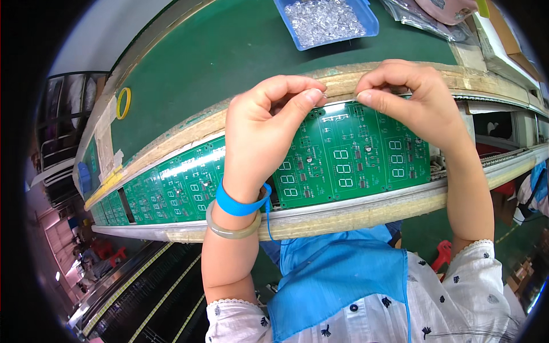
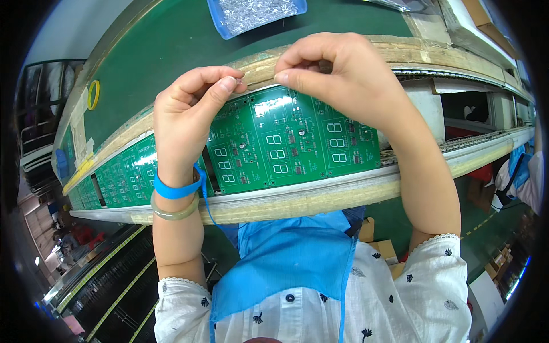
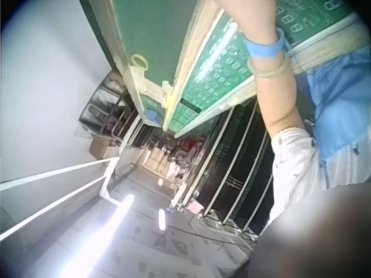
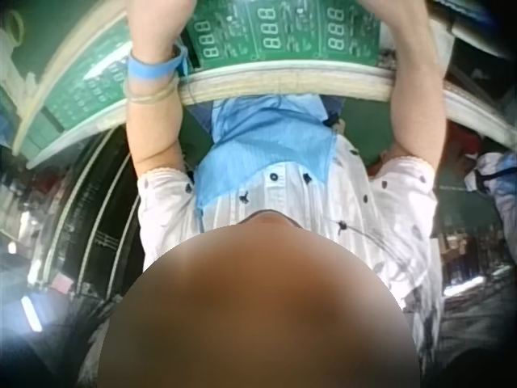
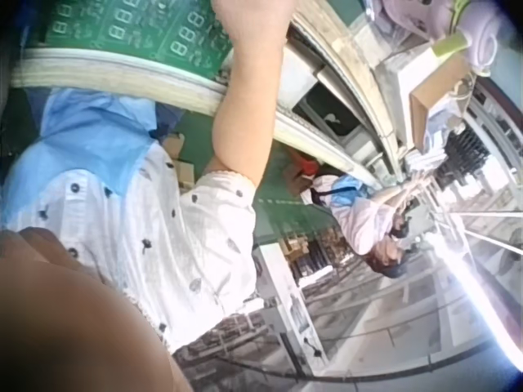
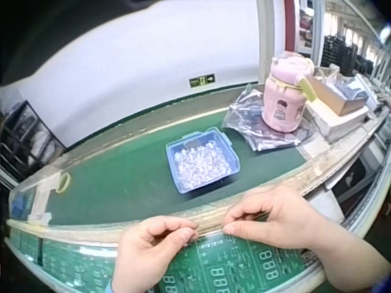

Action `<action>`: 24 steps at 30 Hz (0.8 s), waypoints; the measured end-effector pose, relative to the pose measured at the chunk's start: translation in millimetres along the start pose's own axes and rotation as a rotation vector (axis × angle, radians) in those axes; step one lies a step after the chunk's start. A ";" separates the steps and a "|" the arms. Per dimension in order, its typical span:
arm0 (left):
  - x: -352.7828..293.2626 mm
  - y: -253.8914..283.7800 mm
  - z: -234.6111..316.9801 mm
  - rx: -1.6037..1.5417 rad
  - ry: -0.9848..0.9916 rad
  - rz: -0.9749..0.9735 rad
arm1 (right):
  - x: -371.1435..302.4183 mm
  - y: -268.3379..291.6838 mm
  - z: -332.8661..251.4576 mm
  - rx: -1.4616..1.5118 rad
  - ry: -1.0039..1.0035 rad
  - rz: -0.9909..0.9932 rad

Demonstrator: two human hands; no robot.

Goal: Assemble small electronic components onto a green printed circuit board (PCB) on an assembly line.

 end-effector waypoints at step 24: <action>-3.6 -5.3 5.8 0.438 -0.219 0.131 | -5.7 -30.1 -15.1 -0.674 0.320 -0.081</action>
Point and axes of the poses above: each hand's wrist, its own x-axis towards the middle knuckle, its own y-axis out of the back of the hand, z = x × y, the point moved 6 cm from there along x, towards the middle knuckle, and after that the axes turned 11 degrees about x, right-handed, at the moved point
